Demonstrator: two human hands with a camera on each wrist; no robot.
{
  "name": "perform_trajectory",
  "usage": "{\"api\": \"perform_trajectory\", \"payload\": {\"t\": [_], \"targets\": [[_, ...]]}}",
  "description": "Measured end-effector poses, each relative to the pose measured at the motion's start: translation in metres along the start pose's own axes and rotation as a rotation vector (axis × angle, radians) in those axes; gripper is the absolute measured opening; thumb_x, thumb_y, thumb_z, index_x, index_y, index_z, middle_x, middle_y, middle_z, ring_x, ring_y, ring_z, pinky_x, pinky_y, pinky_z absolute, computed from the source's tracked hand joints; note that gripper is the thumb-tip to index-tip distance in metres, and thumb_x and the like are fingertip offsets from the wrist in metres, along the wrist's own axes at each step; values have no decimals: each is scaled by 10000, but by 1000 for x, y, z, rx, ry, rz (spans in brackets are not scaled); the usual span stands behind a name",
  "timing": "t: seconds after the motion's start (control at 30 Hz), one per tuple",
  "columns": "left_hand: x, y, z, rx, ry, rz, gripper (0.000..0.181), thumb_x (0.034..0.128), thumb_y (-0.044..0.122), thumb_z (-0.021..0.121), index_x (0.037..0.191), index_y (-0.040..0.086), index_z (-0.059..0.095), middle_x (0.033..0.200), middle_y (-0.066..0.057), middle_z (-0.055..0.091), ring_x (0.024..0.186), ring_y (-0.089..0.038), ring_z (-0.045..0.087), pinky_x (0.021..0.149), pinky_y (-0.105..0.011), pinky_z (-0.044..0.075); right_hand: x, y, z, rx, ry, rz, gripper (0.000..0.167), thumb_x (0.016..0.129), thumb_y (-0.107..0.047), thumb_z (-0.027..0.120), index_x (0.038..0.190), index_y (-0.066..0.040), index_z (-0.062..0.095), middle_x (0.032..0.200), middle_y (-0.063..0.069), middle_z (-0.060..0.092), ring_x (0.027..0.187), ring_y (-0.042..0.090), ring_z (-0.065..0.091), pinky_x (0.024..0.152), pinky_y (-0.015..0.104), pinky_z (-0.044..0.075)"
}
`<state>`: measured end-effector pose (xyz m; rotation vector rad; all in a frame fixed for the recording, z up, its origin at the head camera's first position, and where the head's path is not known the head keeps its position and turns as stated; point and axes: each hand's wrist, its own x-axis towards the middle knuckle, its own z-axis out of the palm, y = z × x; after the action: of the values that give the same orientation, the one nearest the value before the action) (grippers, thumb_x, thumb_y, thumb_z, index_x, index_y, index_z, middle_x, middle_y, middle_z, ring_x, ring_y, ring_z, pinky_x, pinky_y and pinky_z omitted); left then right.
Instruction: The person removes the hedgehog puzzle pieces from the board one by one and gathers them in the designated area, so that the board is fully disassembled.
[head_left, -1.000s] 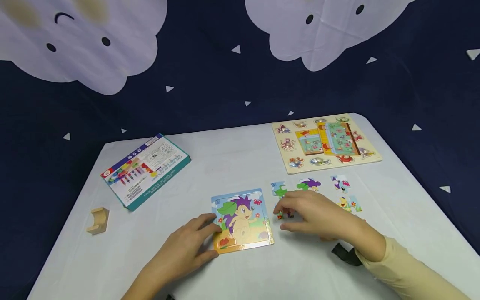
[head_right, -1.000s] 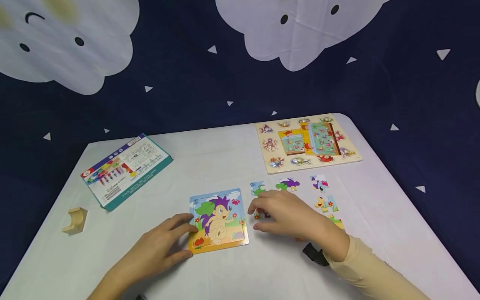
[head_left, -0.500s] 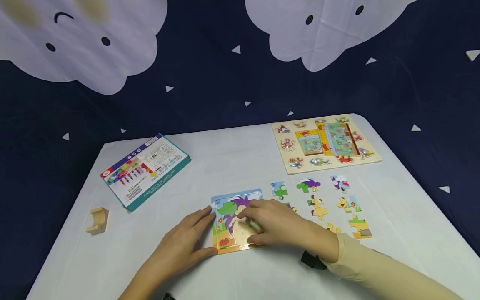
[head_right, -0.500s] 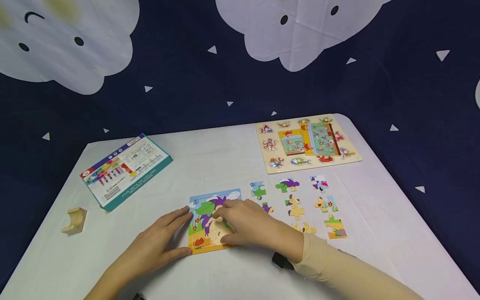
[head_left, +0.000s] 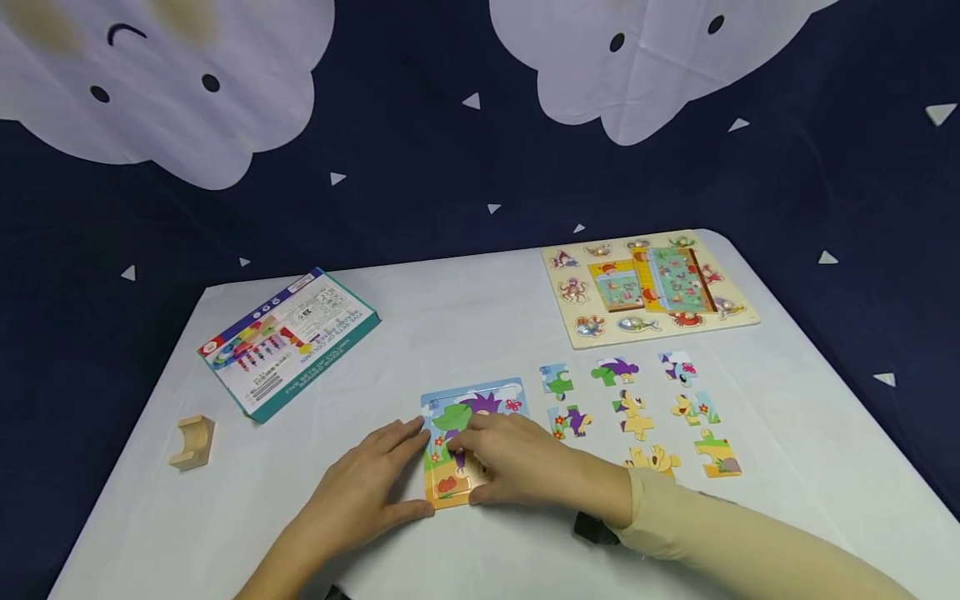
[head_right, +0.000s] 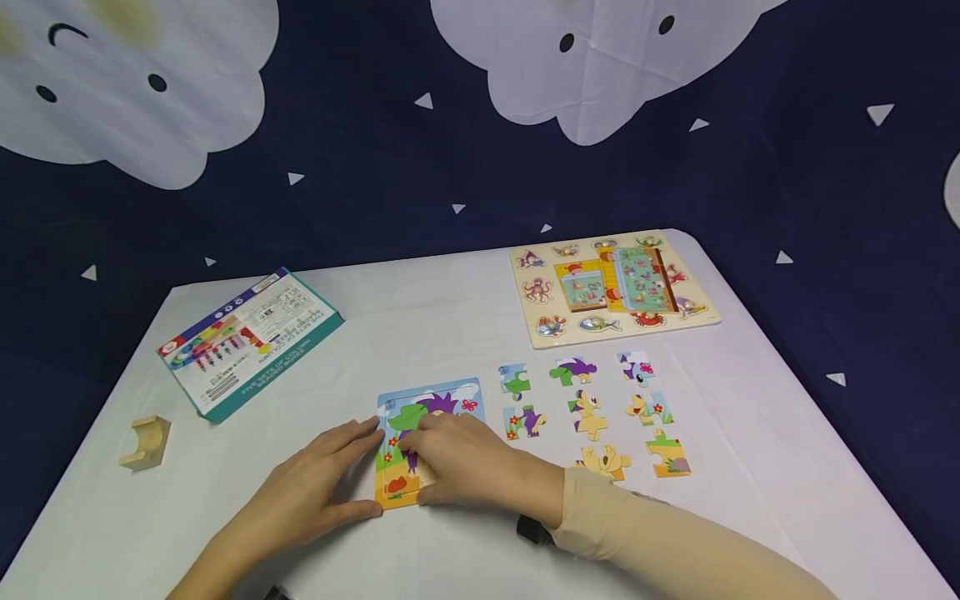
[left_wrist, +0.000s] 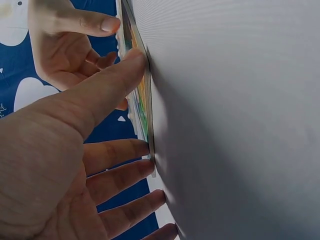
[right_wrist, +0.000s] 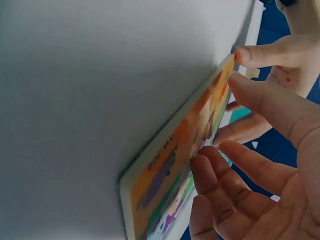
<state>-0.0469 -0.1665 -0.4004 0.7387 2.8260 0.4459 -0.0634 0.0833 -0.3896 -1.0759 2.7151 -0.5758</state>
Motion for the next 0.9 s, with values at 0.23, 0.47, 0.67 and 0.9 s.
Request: {"api": "perform_trajectory", "payload": {"t": [0.23, 0.47, 0.67, 0.9], "targets": [[-1, 1, 0, -3, -3, -6, 901, 785, 509, 941, 1519, 104, 612, 1650, -64, 532, 1502, -377, 521, 1145, -633, 498, 7, -2, 5, 33, -16, 25, 536, 796, -285, 957, 1270, -122, 767, 982, -45, 685, 737, 14, 448, 635, 169, 383], [-2, 1, 0, 1, 2, -9, 903, 777, 516, 942, 1514, 104, 619, 1643, -59, 541, 1497, -369, 527, 1142, -627, 502, 10, -4, 5, 10, -17, 33, 564, 773, -244, 957, 1290, -113, 771, 1020, -28, 704, 755, 31, 472, 664, 184, 416], [-1, 0, 0, 1, 5, 1, 902, 779, 519, 941, 1512, 102, 621, 1644, -58, 541, 1494, -379, 529, 1140, -632, 501, 13, -7, 8, -14, -16, 13, 623, 763, -293, 979, 1318, -101, 769, 1095, 11, 740, 831, 44, 534, 744, 208, 489], [0, 0, -1, -4, 6, 0, 900, 779, 514, 943, 1510, 99, 623, 1636, -64, 550, 1490, -384, 532, 1135, -640, 504, 17, -9, 8, 27, -28, 15, 610, 767, -281, 986, 1296, -65, 775, 944, -20, 696, 785, 25, 494, 720, 189, 463]]}}
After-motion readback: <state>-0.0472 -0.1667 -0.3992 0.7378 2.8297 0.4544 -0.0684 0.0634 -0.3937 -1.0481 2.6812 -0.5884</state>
